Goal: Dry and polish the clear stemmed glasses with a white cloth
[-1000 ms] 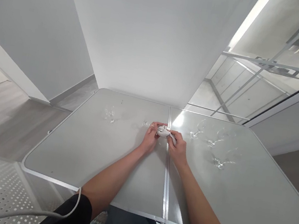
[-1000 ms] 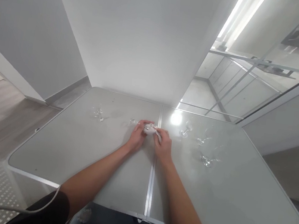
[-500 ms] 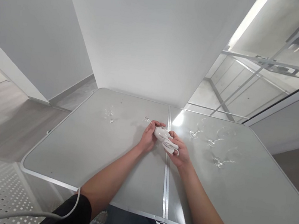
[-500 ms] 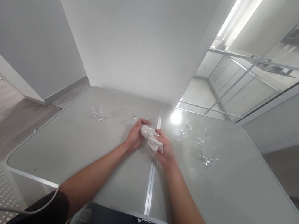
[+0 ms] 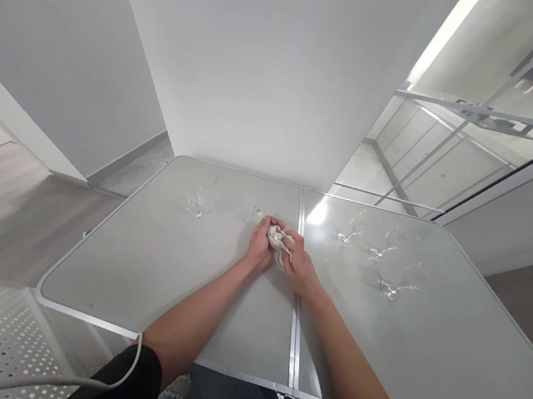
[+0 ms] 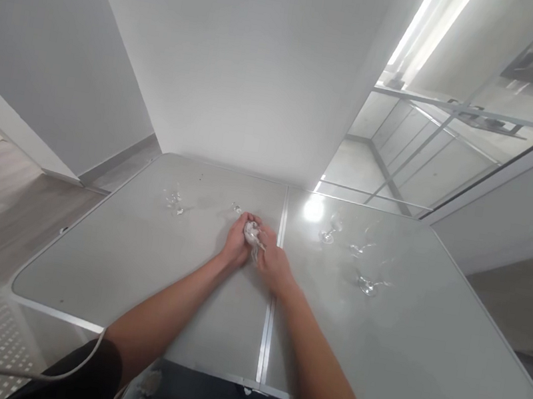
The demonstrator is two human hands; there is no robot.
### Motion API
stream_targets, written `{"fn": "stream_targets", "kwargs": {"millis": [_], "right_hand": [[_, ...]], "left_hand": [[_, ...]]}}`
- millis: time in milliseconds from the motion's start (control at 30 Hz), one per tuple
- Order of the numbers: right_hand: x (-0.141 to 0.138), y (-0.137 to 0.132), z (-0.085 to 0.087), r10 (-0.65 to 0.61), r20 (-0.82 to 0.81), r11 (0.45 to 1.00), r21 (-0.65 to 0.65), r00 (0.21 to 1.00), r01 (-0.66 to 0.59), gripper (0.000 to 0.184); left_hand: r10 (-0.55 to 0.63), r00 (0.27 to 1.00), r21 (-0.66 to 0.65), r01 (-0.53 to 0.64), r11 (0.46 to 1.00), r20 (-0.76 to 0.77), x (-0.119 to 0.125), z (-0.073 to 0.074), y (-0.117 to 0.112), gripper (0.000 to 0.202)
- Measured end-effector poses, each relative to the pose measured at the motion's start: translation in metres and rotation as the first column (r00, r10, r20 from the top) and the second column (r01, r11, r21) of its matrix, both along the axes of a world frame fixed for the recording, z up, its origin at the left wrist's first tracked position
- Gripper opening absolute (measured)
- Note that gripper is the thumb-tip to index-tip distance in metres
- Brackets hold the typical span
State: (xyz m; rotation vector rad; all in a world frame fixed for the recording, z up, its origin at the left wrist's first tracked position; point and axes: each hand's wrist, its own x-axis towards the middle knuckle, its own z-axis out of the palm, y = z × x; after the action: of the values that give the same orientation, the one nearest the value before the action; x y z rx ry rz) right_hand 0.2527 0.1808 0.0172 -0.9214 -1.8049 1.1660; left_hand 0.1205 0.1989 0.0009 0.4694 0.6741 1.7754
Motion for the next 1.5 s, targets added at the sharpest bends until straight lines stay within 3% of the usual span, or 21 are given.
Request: {"fn": "stream_targets", "kwargs": {"millis": [67,167,233,300,367,433,533,633,733,800,867,1000,1067,1133,1233,1333,1433,1500], "right_hand": [[-0.001,-0.005,0.01,0.029,-0.162,0.979,-0.192,0.986,-0.06,0.056],[0.002,-0.005,0.018,-0.042,-0.386,0.858,-0.486,0.921,-0.164,0.065],[0.005,-0.001,0.019,-0.099,-0.491,0.784,-0.574,0.865,-0.236,0.064],[0.008,0.002,0.019,-0.111,-0.532,0.759,-0.591,0.839,-0.274,0.063],[0.01,0.003,0.018,-0.1,-0.512,0.795,-0.557,0.853,-0.241,0.065],[0.012,0.004,0.018,-0.087,-0.421,0.88,-0.458,0.903,-0.129,0.069],[0.015,0.005,0.014,-0.091,-0.145,0.987,-0.145,0.985,0.07,0.067],[0.017,0.009,0.009,-0.113,0.177,0.987,0.137,0.978,0.089,0.064],[0.016,0.01,0.009,-0.102,0.295,0.982,0.185,0.95,0.048,0.065],[0.014,0.007,0.013,-0.061,0.203,0.994,0.098,0.977,0.042,0.062],[0.011,0.004,0.018,-0.023,0.007,0.995,-0.095,1.0,0.023,0.059],[0.011,0.004,0.023,-0.072,-0.414,0.867,-0.476,0.908,-0.148,0.054],[0.013,0.007,0.022,-0.105,-0.52,0.808,-0.541,0.847,-0.232,0.053],[0.014,0.01,0.02,-0.127,-0.536,0.791,-0.562,0.835,-0.24,0.053],[0.016,0.01,0.019,-0.155,-0.423,0.873,-0.481,0.893,-0.076,0.057],[0.016,0.01,0.016,-0.152,-0.193,0.978,-0.171,0.969,0.119,0.053],[0.014,0.009,0.012,-0.122,0.045,0.988,0.097,0.991,0.117,0.052],[0.012,0.008,0.01,-0.09,0.072,0.993,0.082,0.993,0.084,0.053]], "left_hand": [[-0.016,1.0,0.015,0.016,1.0,-0.014,0.0,0.002,-0.001,0.028],[-0.029,0.999,0.038,0.031,0.999,-0.041,0.0,0.007,-0.003,0.031],[-0.043,0.998,0.052,0.046,0.998,-0.048,0.001,0.009,-0.004,0.032],[-0.062,0.997,0.061,0.066,0.996,-0.052,0.001,0.008,-0.004,0.032],[-0.061,0.997,0.056,0.064,0.996,-0.055,0.002,0.006,-0.004,0.031],[-0.041,0.997,0.032,0.044,0.999,-0.071,0.003,0.003,-0.002,0.03],[-0.025,0.995,-0.007,0.025,1.0,-0.093,0.003,-0.003,0.001,0.031],[-0.048,0.996,-0.008,0.047,0.999,-0.077,0.001,-0.006,0.002,0.035],[-0.085,0.993,0.03,0.088,0.996,-0.081,0.0,-0.006,0.001,0.038],[-0.093,0.991,0.031,0.096,0.995,-0.094,0.0,-0.005,-0.001,0.036],[-0.104,0.99,0.021,0.107,0.994,-0.091,-0.001,-0.003,-0.002,0.033],[-0.145,0.988,0.056,0.148,0.987,-0.057,-0.003,0.006,-0.004,0.032],[-0.159,0.985,0.091,0.164,0.982,-0.063,-0.003,0.01,-0.005,0.032],[-0.152,0.984,0.099,0.161,0.982,-0.087,-0.002,0.011,-0.005,0.034],[-0.145,0.979,0.053,0.154,0.987,-0.143,0.001,0.008,-0.005,0.044],[-0.15,0.973,0.037,0.159,0.987,-0.178,0.002,0.004,-0.005,0.05],[-0.113,0.974,0.017,0.119,0.993,-0.195,0.002,0.0,-0.004,0.046],[-0.087,0.972,-0.007,0.087,0.996,-0.22,0.002,-0.002,-0.003,0.043]]}}
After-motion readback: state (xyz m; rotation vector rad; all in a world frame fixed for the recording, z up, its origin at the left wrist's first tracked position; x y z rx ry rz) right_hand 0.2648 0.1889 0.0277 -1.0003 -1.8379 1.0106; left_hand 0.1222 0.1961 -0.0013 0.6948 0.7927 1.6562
